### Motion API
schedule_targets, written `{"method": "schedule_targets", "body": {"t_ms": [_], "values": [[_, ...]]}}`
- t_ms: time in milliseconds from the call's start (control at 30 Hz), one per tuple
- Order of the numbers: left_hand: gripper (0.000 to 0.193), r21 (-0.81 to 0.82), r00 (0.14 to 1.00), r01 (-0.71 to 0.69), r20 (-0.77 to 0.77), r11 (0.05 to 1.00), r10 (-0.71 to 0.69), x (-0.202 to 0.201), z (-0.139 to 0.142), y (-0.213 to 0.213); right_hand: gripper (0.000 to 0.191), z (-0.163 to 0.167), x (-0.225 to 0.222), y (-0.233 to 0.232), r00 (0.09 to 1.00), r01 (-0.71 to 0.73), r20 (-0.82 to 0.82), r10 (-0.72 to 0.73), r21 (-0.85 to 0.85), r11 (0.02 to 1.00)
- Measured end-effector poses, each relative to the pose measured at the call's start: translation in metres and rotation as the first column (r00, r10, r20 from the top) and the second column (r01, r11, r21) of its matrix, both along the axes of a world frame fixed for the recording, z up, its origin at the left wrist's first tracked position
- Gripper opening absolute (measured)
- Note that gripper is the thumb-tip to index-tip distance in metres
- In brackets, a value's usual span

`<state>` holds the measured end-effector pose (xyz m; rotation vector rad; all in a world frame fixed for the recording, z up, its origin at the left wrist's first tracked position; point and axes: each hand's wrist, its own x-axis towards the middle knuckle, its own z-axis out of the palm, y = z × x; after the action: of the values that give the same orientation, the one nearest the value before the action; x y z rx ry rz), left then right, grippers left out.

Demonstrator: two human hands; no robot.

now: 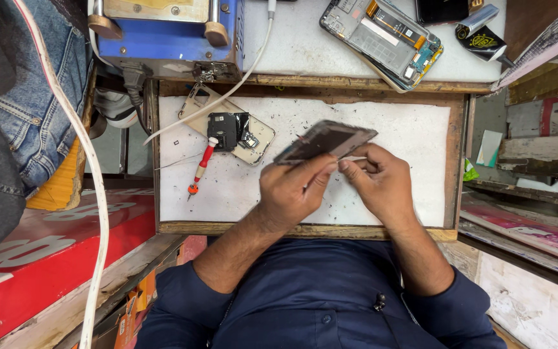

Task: The person removes adhesive residue from the back of a smartphone chassis using fingers and a small tool. They then handle two phone screen assemblies, comparing them and wiping one with a tool. The person continues to clean the chassis and handle the screen parts.

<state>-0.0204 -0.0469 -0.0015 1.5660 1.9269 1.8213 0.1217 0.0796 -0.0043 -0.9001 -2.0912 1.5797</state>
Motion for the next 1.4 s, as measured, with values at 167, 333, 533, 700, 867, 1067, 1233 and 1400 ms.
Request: {"method": "schedule_targets", "body": {"t_ms": [167,333,533,700,867,1067,1233,1400], "values": [[0.023,0.017,0.97,0.041,-0.24,0.999,-0.036,0.002,0.004,-0.002,0.008,-0.011,0.005,0.007,0.984,0.112,0.145,-0.105,-0.041,0.993],[0.02,0.042,0.951,0.079,-0.302,0.996,-0.063,0.003,0.007,-0.003,0.01,-0.019,0.013,0.009,0.988,0.134,0.09,-0.129,-0.047,0.99],[0.021,0.069,0.941,0.024,-0.339,0.997,0.001,0.004,0.003,-0.001,0.011,-0.016,0.008,0.0,0.992,0.124,0.016,-0.125,0.073,0.99],[0.021,0.006,0.943,-0.077,-0.325,0.997,0.075,0.0,0.0,0.004,0.013,-0.004,0.002,-0.016,0.999,0.002,0.034,-0.017,0.409,0.913],[0.014,-0.079,0.99,-0.131,0.044,0.988,0.135,-0.002,0.005,-0.003,0.017,0.014,0.01,-0.025,0.983,-0.124,0.168,0.071,0.327,0.937],[0.019,-0.052,0.795,-0.029,0.605,0.998,0.055,-0.011,0.006,-0.001,0.017,0.025,0.012,-0.016,0.981,-0.131,0.156,0.116,0.09,0.987],[0.02,-0.02,0.737,0.019,0.676,1.0,-0.001,-0.009,0.006,-0.001,0.023,0.024,0.014,-0.015,0.996,-0.039,0.077,0.053,-0.177,0.983],[0.02,-0.007,0.767,0.038,0.641,0.999,-0.025,-0.004,0.008,-0.005,0.027,0.012,0.016,-0.01,1.0,-0.017,-0.012,0.014,-0.309,0.951]]}}
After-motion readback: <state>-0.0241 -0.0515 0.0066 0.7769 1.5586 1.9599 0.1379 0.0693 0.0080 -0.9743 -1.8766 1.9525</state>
